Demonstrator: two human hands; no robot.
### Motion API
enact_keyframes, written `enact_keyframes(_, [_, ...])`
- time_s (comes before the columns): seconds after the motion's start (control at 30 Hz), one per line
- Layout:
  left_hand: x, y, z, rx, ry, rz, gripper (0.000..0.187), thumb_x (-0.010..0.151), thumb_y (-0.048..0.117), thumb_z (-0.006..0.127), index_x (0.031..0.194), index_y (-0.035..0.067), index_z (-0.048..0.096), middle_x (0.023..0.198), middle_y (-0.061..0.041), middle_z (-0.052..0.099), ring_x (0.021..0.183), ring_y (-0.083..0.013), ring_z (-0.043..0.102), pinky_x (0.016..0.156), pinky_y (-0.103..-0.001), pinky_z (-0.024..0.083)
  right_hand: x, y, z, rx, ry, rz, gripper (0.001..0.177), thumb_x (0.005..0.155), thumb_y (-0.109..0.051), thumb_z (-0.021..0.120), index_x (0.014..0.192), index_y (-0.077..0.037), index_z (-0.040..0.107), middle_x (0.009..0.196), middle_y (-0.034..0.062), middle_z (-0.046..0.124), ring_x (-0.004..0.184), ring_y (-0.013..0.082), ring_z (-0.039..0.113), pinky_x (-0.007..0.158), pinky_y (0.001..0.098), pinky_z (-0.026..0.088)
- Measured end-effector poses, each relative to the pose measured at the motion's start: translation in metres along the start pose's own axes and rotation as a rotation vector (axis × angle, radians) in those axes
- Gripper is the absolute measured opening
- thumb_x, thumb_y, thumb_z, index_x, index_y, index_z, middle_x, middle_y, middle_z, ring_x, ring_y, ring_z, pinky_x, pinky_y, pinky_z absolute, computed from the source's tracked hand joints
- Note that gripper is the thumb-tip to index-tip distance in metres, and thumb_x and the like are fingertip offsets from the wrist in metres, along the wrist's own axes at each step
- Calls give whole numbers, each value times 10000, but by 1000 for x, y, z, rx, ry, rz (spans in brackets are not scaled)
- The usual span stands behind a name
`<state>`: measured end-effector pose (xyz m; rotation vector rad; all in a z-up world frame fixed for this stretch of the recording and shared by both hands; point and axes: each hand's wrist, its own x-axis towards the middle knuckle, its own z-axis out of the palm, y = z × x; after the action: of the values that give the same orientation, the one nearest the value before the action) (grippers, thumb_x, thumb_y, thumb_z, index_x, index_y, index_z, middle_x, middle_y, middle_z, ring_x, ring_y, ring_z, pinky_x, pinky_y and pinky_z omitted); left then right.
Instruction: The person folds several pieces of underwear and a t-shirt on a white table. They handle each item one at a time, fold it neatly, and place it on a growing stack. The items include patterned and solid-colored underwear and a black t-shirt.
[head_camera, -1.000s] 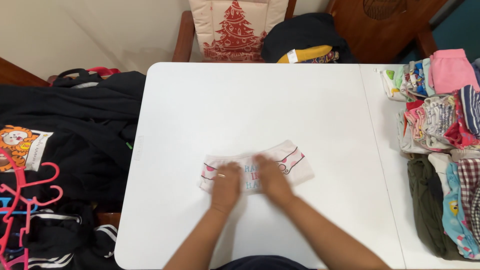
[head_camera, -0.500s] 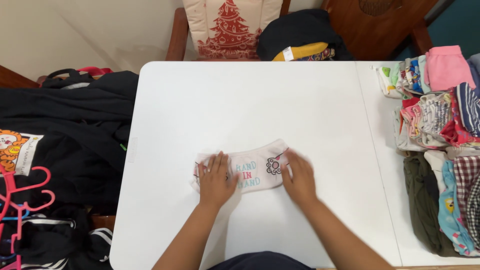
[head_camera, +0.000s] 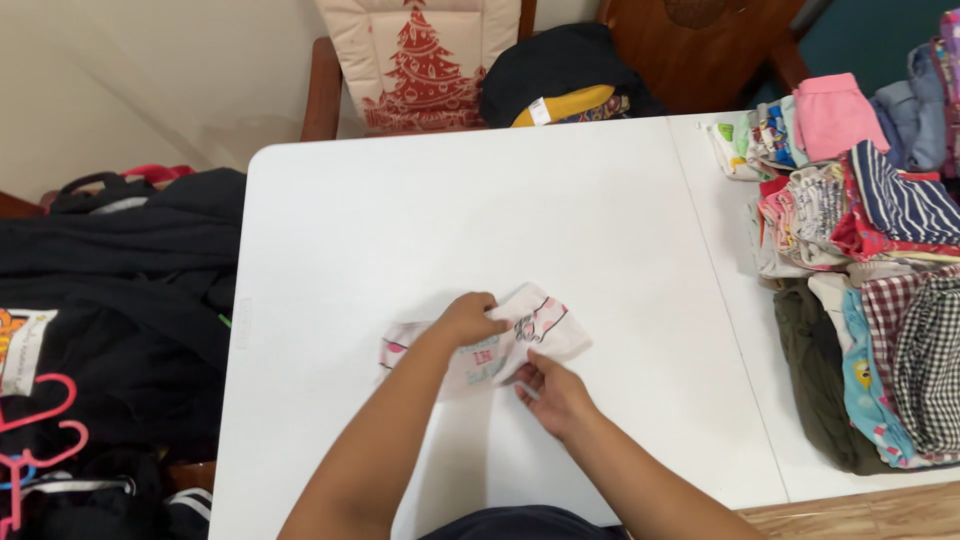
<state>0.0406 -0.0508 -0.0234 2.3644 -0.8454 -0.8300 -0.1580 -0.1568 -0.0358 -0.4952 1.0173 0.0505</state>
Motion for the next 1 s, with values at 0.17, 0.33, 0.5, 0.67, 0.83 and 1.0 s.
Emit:
enact_keyframes(0.17, [-32,55,-84,-484,101,110,594,775,279,858,1244,78,554,997,-137,718,904,-240,678,774,-394,561,-35,-68,64,13,-231,-454,226,970,-170,586,1160,-49,578,1139,100,673,1048,211,645,959,391,508])
enact_keyframes(0.33, [-96,105,-133,-768,220,375,700,845,96,751,1419,159,355,983,-105,753,940,-178,676,859,-323,533,-104,-109,103,-115,-308,-892,501,951,1,638,1351,-107,357,1174,138,636,1066,199,609,927,370,473])
enact_keyframes(0.5, [-137,55,-52,-261,501,483,373,891,165,694,1254,176,607,1211,-80,706,947,-267,612,985,-440,386,-77,-67,34,-880,-109,-990,536,914,0,686,1439,-90,621,1060,106,643,860,148,525,799,311,484])
enact_keyframes(0.67, [-190,8,58,-184,405,203,356,845,131,736,1186,177,644,1043,-74,702,1081,-285,608,1035,-517,325,-65,5,-36,-1184,-122,-799,573,821,-5,685,1377,-134,633,1141,91,717,914,171,610,864,315,526])
enact_keyframes(0.83, [-218,11,77,-149,425,175,380,789,100,743,1153,134,638,1118,-84,676,1182,-295,567,1036,-519,326,-99,20,-37,-1431,-219,-921,671,768,2,682,1412,-144,562,1208,141,663,1114,269,623,979,377,494])
enact_keyframes(1.0, [-209,1,71,47,646,394,411,731,71,720,1128,83,615,1317,-212,590,1330,-405,474,1080,-559,295,-90,18,-44,-1697,-51,-1124,550,747,-27,721,1281,-150,667,1209,208,592,1128,393,574,986,429,472])
